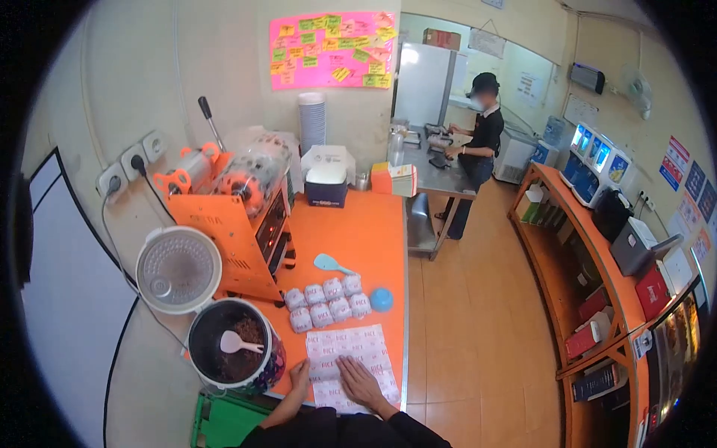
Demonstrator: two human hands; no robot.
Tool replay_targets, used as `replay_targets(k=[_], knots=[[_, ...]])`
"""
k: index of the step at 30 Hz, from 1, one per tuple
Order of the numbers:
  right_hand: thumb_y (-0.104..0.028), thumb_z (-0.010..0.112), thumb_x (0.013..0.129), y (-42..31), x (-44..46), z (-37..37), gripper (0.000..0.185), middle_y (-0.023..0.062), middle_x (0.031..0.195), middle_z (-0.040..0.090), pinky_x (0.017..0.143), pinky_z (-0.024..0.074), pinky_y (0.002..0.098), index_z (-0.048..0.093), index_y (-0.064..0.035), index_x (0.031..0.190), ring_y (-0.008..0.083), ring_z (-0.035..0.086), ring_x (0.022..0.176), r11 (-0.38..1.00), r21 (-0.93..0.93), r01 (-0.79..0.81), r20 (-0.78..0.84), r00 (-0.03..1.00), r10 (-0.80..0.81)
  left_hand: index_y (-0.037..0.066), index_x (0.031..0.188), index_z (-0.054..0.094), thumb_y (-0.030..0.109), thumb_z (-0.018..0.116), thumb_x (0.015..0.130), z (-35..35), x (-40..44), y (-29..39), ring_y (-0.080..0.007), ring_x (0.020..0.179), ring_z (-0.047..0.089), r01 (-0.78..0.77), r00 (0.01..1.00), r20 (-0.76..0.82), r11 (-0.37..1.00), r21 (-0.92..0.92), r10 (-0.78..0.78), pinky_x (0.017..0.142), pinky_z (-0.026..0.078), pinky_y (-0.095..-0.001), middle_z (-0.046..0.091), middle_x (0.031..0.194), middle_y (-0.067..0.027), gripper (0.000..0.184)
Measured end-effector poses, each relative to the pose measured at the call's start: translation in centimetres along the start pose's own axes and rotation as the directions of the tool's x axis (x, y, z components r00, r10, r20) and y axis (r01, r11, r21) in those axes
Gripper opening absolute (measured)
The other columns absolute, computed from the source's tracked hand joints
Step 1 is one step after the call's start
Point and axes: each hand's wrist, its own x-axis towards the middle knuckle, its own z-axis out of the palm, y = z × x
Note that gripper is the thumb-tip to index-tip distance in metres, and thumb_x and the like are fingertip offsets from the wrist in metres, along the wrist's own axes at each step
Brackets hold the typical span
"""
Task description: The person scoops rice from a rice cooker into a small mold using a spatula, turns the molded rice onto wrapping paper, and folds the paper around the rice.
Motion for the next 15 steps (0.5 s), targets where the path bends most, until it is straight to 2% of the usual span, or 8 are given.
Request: replay_targets(k=[3, 5, 6, 7, 8, 11, 14, 15], knots=[[-0.025, 0.047, 0.095, 0.4, 0.2, -0.1, 0.057, 0.0128, 0.149, 0.037, 0.113, 0.0272, 0.0422, 0.033, -0.0046, 0.146, 0.0288, 0.034, 0.139, 1.000, -0.018, -0.005, 0.004, 1.000, 0.006, -0.002, 0.095, 0.068, 0.032, 0.058, 0.096, -2.1, -1.1, -0.1, -0.0136, 0.071, 0.061, -0.096, 0.990, -0.082, 0.979, 0.181, 0.112, 0.062, 0.049, -0.0274, 0.065, 0.083, -0.0053, 0.036], [-0.025, 0.047, 0.095, 0.6, 0.0, 0.0, 0.058, 0.0124, 0.150, 0.037, 0.113, 0.0270, 0.0425, 0.031, -0.0060, 0.147, 0.0288, 0.034, 0.139, 1.000, -0.019, -0.003, 0.020, 1.000, 0.004, -0.005, 0.100, 0.067, 0.036, 0.053, 0.097, -3.4, -4.1, 2.6, -0.0182, 0.073, 0.065, 0.129, 0.989, -0.014, 0.836, 0.533, -0.144, 0.064, 0.053, -0.0286, 0.066, 0.085, -0.0101, 0.043], [-0.025, 0.047, 0.095, 0.7, 0.0, 0.0, 0.058, 0.0124, 0.150, 0.037, 0.113, 0.0270, 0.0425, 0.031, -0.0060, 0.147, 0.0288, 0.034, 0.139, 1.000, -0.021, -0.009, 0.015, 1.000, 0.009, -0.005, 0.100, 0.067, 0.036, 0.053, 0.097, -3.6, -3.6, 3.2, -0.0182, 0.073, 0.065, 0.125, 0.990, -0.008, 0.835, 0.536, -0.143, 0.064, 0.053, -0.0286, 0.066, 0.085, -0.0101, 0.043], [-0.025, 0.048, 0.095, 0.7, 0.0, 0.0, 0.058, 0.0122, 0.150, 0.037, 0.113, 0.0272, 0.0427, 0.031, -0.0061, 0.147, 0.0286, 0.034, 0.139, 1.000, -0.015, -0.007, 0.009, 1.000, 0.007, -0.007, 0.103, 0.065, 0.035, 0.052, 0.098, -4.0, -3.0, 3.9, -0.0201, 0.077, 0.066, 0.398, 0.853, 0.139, 0.798, 0.452, -0.504, 0.068, 0.055, -0.0294, 0.067, 0.088, -0.0128, 0.044], [-0.024, 0.048, 0.095, 0.6, 0.0, 0.0, 0.058, 0.0120, 0.149, 0.037, 0.113, 0.0273, 0.0428, 0.031, -0.0061, 0.147, 0.0283, 0.035, 0.138, 1.000, -0.008, -0.004, 0.002, 1.000, 0.004, -0.009, 0.105, 0.064, 0.033, 0.050, 0.098, -4.4, -2.5, 4.7, -0.0221, 0.081, 0.068, 0.642, 0.575, 0.302, 0.648, 0.410, -0.760, 0.072, 0.057, -0.0303, 0.068, 0.091, -0.0155, 0.045], [-0.024, 0.049, 0.094, 0.2, 0.1, -0.4, 0.057, 0.0119, 0.148, 0.040, 0.113, 0.0283, 0.0432, 0.034, -0.0064, 0.146, 0.0277, 0.038, 0.136, 1.000, -0.007, -0.012, -0.012, 1.000, 0.012, -0.013, 0.110, 0.060, 0.020, 0.056, 0.093, -4.9, -1.4, 7.0, -0.0259, 0.090, 0.068, 0.551, 0.546, 0.541, 0.761, 0.343, -0.640, 0.080, 0.057, -0.0329, 0.068, 0.098, -0.0180, 0.037], [-0.024, 0.051, 0.093, 0.7, -0.1, 1.1, 0.056, 0.0119, 0.145, 0.043, 0.112, 0.0294, 0.0428, 0.037, -0.0063, 0.144, 0.0279, 0.040, 0.135, 0.999, -0.038, -0.012, -0.061, 0.998, 0.009, -0.008, 0.096, 0.066, 0.014, 0.064, 0.084, -5.5, 2.4, 4.1, -0.0252, 0.087, 0.071, 0.360, 0.688, 0.488, 0.837, 0.413, -0.537, 0.075, 0.058, -0.0353, 0.069, 0.087, -0.0155, 0.026], [-0.023, 0.051, 0.093, 0.7, -0.1, 1.0, 0.056, 0.0121, 0.145, 0.043, 0.112, 0.0294, 0.0433, 0.037, -0.0060, 0.144, 0.0282, 0.041, 0.134, 0.999, -0.042, -0.013, -0.057, 0.998, 0.011, -0.006, 0.094, 0.067, 0.008, 0.069, 0.075, -4.8, 3.5, 4.3, -0.0234, 0.080, 0.070, 0.364, 0.651, 0.497, 0.810, 0.460, -0.574, 0.071, 0.057, -0.0319, 0.070, 0.085, -0.0140, 0.024]])
